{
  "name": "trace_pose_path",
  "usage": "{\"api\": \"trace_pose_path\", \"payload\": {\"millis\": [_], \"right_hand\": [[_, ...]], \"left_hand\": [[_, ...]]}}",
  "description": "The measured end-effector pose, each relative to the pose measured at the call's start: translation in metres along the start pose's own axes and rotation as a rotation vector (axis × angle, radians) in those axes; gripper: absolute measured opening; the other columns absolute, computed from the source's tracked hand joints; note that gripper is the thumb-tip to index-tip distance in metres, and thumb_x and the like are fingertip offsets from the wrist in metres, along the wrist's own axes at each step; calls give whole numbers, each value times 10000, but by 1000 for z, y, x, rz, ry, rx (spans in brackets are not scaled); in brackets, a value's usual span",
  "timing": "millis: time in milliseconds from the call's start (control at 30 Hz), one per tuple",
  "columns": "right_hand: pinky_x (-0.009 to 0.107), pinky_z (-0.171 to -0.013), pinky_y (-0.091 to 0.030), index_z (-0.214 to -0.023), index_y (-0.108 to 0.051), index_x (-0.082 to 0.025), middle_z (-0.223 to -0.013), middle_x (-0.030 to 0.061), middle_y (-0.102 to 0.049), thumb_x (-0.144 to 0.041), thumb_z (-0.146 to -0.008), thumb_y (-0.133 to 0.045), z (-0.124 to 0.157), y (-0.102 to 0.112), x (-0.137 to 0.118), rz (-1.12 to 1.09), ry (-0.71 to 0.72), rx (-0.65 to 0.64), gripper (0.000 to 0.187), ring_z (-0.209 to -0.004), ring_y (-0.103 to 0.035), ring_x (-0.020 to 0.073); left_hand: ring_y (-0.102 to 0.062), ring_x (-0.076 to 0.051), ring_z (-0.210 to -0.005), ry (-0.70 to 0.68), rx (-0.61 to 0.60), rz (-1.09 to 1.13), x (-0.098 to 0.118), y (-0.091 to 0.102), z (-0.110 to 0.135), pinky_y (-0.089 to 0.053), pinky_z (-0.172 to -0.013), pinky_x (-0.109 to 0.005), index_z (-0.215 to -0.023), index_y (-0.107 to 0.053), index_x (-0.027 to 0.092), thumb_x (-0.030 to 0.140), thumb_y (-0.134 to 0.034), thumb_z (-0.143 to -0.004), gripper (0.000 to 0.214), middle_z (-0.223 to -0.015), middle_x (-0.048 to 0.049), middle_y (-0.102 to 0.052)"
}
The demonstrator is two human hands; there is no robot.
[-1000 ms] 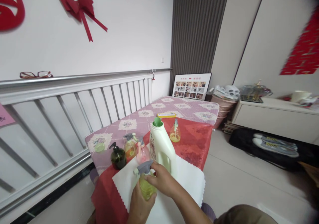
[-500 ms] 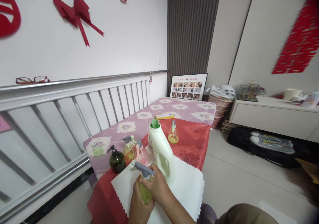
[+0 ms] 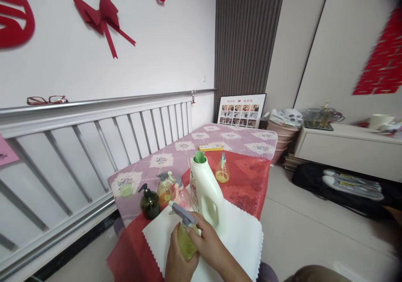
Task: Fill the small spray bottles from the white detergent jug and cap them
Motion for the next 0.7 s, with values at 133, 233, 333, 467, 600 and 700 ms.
{"api": "trace_pose_path", "payload": {"millis": [133,233,333,467,600,700], "right_hand": [[385,-919,-458,-993,-654,-199,-995,61,-656,-190,-774,-537,-1,-1,-1,10,-22,57,248,-987,-621,244],[367,-879,-461,-876,-617,-204,-904,32,-627,-170,-721,-554,-3,-3,-1,35,-61,120,170,-924,-617,233],[355,-812,-465,-787,-541,-225,-828,6,-592,-174,-679,-564,-5,-8,0,59,-108,176,121,-848,-598,223],[344,-734,-457,-732,-401,-261,-735,-35,-505,-214,-656,-596,-7,-15,3,74,-146,250,214,-750,-544,201],[371,-807,-470,-889,-488,-236,-834,-10,-552,-209,-642,-631,-4,-17,3,57,-162,249,286,-825,-582,217],[423,-969,-440,-1208,-500,-214,-1111,71,-614,-223,-677,-633,0,-13,2,-5,-161,173,547,-1083,-593,265]], "left_hand": [[-588,-299,-1235,8,-2,-1,5,1,1,-509,-1012,-409,-1385,-331,160,326,-645,-699,772,-1332,-185,-589],[-583,-292,-1242,11,-11,18,8,1,1,-503,-1017,-412,-1369,-336,164,315,-628,-704,742,-1340,-182,-582],[-594,-296,-1231,24,-16,32,9,3,1,-515,-999,-404,-1361,-357,182,305,-655,-677,755,-1338,-167,-591],[-607,-304,-1212,45,-22,29,11,6,0,-521,-987,-400,-1350,-397,194,290,-687,-651,763,-1299,-147,-626],[-618,-297,-1195,47,-31,42,13,7,-1,-520,-982,-386,-1371,-387,186,304,-678,-666,772,-1300,-146,-625],[-612,-299,-1203,21,-33,44,13,5,0,-517,-986,-388,-1379,-381,172,328,-660,-688,762,-1308,-159,-616]]}}
Point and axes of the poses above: each hand's wrist, its own z-axis away from the middle knuckle, its own y-axis out of the back of the hand, x = y × z, the point moved 2 cm from there along -z, towards the middle knuckle
